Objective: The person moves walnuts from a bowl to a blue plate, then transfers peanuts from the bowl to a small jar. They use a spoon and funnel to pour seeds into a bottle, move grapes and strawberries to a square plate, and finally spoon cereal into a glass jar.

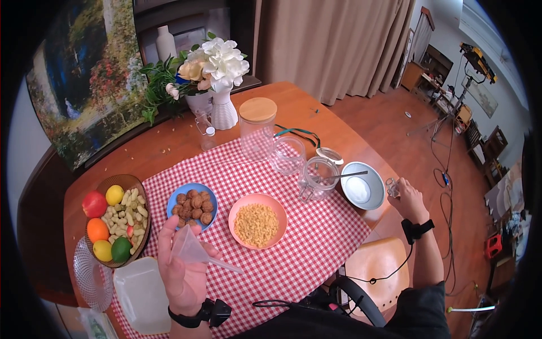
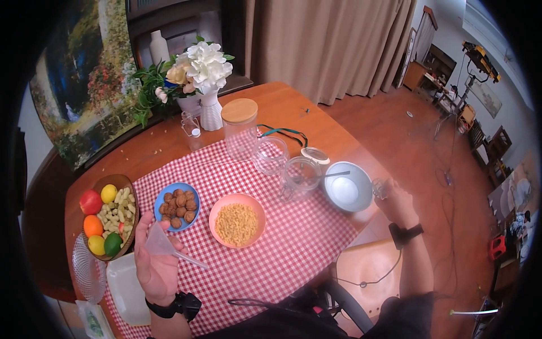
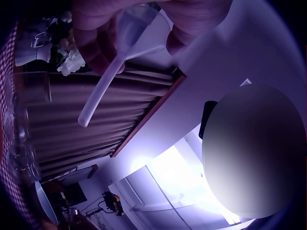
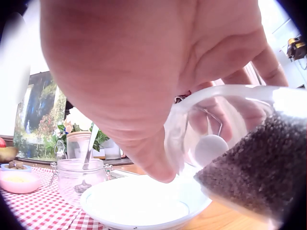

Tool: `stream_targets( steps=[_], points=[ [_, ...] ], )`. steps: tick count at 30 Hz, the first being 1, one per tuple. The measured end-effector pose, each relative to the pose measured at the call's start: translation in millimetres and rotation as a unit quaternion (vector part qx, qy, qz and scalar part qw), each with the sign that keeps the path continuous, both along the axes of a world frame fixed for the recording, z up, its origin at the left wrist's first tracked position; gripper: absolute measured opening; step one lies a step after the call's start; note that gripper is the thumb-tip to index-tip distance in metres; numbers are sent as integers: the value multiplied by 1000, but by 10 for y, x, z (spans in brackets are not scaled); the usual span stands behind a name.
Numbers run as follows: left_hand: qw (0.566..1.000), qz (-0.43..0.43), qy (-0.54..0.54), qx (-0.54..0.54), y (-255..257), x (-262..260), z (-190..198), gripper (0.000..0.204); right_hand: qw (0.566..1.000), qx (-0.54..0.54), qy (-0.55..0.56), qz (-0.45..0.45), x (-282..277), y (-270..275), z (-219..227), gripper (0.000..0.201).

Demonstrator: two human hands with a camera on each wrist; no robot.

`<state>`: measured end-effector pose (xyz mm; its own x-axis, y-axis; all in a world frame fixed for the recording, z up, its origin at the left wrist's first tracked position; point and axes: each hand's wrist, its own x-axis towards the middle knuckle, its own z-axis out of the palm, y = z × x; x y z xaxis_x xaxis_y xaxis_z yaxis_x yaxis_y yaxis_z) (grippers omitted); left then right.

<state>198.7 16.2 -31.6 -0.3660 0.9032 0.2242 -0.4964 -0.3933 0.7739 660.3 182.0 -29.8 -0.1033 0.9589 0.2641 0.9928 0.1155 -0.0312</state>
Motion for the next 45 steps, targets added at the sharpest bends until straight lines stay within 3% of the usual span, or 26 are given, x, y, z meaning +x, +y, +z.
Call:
stream_targets(
  steps=[11,19,45],
  points=[
    [1000,-7,-12,10,1,-47,-55,77,993,30,-100,59,19,202,-151,22],
    [1000,-7,-18,16,-10,-82,-52,79,990,-10,-139,12,23,308,-243,19],
    [1000,7,1,19,-18,-74,-6,78,971,-34,-237,27,-37,471,-403,24]
  ],
)
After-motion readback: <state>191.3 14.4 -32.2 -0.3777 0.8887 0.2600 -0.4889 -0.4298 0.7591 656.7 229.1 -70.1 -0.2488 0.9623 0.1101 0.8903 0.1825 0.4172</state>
